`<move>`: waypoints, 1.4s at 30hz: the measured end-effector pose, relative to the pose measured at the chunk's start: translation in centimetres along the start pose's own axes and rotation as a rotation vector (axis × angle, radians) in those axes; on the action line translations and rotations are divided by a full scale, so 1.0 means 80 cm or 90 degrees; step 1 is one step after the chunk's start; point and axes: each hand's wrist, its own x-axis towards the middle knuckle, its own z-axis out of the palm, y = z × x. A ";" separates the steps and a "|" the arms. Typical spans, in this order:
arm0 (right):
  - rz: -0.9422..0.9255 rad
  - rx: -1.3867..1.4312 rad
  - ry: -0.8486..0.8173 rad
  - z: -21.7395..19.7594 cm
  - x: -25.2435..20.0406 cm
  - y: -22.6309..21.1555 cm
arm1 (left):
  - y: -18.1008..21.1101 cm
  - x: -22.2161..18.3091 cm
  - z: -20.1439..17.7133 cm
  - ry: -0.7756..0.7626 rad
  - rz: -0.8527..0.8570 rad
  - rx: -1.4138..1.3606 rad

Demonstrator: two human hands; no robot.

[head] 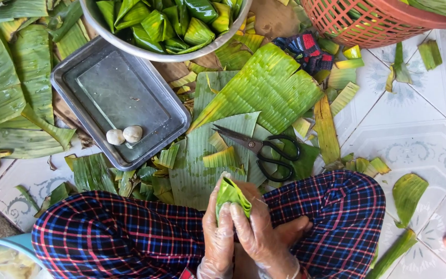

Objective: Wrapping small dough balls in banana leaves to prepare traditional food items.

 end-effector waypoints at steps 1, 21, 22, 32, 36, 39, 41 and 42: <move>-0.025 -0.024 0.022 -0.005 0.024 -0.044 | -0.001 -0.001 -0.001 0.053 -0.007 0.001; -0.126 -0.049 0.186 0.010 0.016 -0.061 | 0.004 -0.003 -0.015 0.096 0.084 0.028; -0.123 -0.051 0.196 0.011 0.019 -0.062 | 0.003 -0.003 -0.015 0.104 0.063 0.023; -0.394 -0.268 0.128 -0.001 0.031 -0.071 | -0.003 0.002 -0.027 0.083 -0.020 -0.064; -0.399 -0.326 0.040 -0.027 0.031 -0.078 | 0.009 0.008 -0.034 0.053 -0.087 -0.081; -0.377 -0.349 -0.024 -0.038 0.033 -0.087 | 0.043 0.010 -0.031 -0.097 -0.020 -0.004; -0.348 -0.367 -0.049 -0.043 0.037 -0.091 | 0.044 0.009 -0.031 -0.101 -0.020 0.021; -0.348 -0.367 -0.048 -0.045 0.035 -0.086 | 0.043 0.010 -0.031 -0.102 -0.020 0.021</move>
